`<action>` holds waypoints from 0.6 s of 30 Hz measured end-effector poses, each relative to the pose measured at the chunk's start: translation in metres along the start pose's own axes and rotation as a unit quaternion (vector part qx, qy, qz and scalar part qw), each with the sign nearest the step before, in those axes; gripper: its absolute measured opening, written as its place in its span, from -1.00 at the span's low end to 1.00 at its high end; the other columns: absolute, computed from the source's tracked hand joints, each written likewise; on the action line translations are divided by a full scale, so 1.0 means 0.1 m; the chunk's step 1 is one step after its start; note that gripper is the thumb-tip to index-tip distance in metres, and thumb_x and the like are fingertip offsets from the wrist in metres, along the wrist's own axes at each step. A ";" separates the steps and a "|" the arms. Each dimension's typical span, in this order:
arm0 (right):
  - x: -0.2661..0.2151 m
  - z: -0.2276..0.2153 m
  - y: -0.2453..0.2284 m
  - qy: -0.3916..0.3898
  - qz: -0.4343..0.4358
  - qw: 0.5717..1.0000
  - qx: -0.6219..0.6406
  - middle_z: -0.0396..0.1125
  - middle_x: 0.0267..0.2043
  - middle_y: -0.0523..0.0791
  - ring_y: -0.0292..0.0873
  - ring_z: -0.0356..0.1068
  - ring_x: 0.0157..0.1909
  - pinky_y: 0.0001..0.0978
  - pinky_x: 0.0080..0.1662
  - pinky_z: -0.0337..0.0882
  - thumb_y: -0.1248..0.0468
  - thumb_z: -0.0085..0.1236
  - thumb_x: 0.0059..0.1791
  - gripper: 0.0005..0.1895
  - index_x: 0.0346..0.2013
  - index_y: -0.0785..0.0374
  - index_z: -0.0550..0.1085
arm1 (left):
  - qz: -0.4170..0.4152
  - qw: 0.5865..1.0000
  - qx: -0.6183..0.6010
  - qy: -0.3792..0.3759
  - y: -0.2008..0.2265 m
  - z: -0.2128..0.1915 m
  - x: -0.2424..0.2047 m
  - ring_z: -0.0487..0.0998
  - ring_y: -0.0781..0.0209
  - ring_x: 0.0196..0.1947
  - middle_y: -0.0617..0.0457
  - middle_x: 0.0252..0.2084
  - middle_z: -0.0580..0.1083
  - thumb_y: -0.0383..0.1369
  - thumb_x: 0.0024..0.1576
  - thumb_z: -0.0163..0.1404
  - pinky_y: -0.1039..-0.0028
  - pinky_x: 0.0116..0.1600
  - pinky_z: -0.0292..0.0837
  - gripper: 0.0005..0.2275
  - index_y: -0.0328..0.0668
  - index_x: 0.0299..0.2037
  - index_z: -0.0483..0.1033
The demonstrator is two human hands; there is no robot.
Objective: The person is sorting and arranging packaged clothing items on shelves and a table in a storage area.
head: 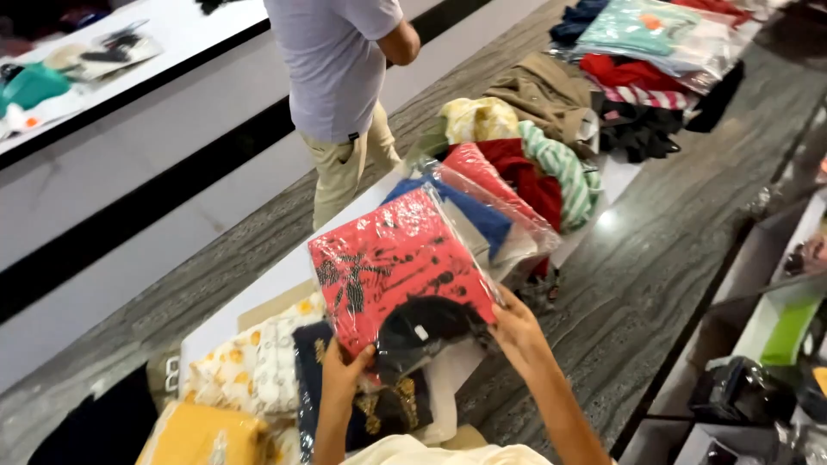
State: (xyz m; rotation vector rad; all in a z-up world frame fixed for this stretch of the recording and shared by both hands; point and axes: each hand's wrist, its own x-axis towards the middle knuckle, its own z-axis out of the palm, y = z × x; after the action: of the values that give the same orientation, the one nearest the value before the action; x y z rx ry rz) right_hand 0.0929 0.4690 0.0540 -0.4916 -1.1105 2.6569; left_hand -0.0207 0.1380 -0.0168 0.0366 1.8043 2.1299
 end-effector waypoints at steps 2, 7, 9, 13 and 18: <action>0.22 0.01 -0.19 -0.020 -0.023 0.999 0.013 0.40 0.20 -0.13 -0.25 0.40 0.16 -0.35 0.13 0.35 0.41 0.01 0.05 -0.48 0.33 0.25 0.33 | 0.038 0.999 -0.018 -0.002 -0.10 0.20 0.28 0.59 0.23 -0.16 0.00 -0.08 0.58 -0.47 0.03 0.24 0.42 -0.06 0.53 -0.56 -0.32 0.13 0.43; 0.89 -0.10 -0.45 -0.104 -0.088 0.991 0.002 0.28 0.34 -0.06 -0.22 0.30 0.32 -0.33 0.28 0.32 0.40 -0.02 0.09 -0.47 0.39 0.29 0.27 | 0.107 0.989 0.056 0.081 0.07 0.92 0.63 0.53 0.05 0.05 -0.13 0.13 0.48 -0.36 0.02 0.22 0.32 0.11 0.47 -0.37 -0.27 0.30 0.22; 1.25 -0.35 -0.37 0.049 -0.093 0.987 -0.121 0.24 0.28 -0.04 -0.17 0.26 0.17 -0.31 0.13 0.29 0.38 -0.04 0.10 -0.39 0.48 0.10 0.21 | 0.166 0.829 0.508 0.163 0.21 1.25 0.62 0.18 -0.27 0.38 -0.36 0.39 0.21 -0.22 0.08 0.22 0.10 0.36 0.11 -0.34 -0.30 0.34 0.23; 1.40 -0.63 -0.41 0.082 -0.169 0.955 -0.231 0.24 0.33 -0.09 -0.24 0.24 0.32 -0.39 0.24 0.26 0.38 -0.04 0.06 -0.37 0.44 0.08 0.15 | 0.249 0.869 0.421 0.072 -0.14 1.84 0.87 0.02 -0.28 0.50 -0.37 0.47 0.09 0.01 0.15 0.02 0.00 0.48 -0.06 -0.27 -0.27 0.44 0.09; 1.48 -0.75 -0.79 -0.053 -0.141 0.953 -0.264 0.20 0.32 -0.09 -0.17 0.32 0.13 -0.34 0.14 0.38 0.40 0.09 0.00 -0.29 0.42 0.12 0.10 | 0.195 0.775 0.587 0.125 -0.31 2.38 1.12 -0.08 -0.32 0.48 -0.35 0.50 -0.02 0.24 0.12 -0.17 -0.39 0.35 -0.29 -0.14 -0.17 0.50 -0.08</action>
State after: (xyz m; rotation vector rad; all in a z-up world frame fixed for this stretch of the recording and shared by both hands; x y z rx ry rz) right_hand -0.0088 0.6202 0.0289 -0.2483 -1.7871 2.1459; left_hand -0.0608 0.3999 -0.0240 0.4774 3.2021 0.8201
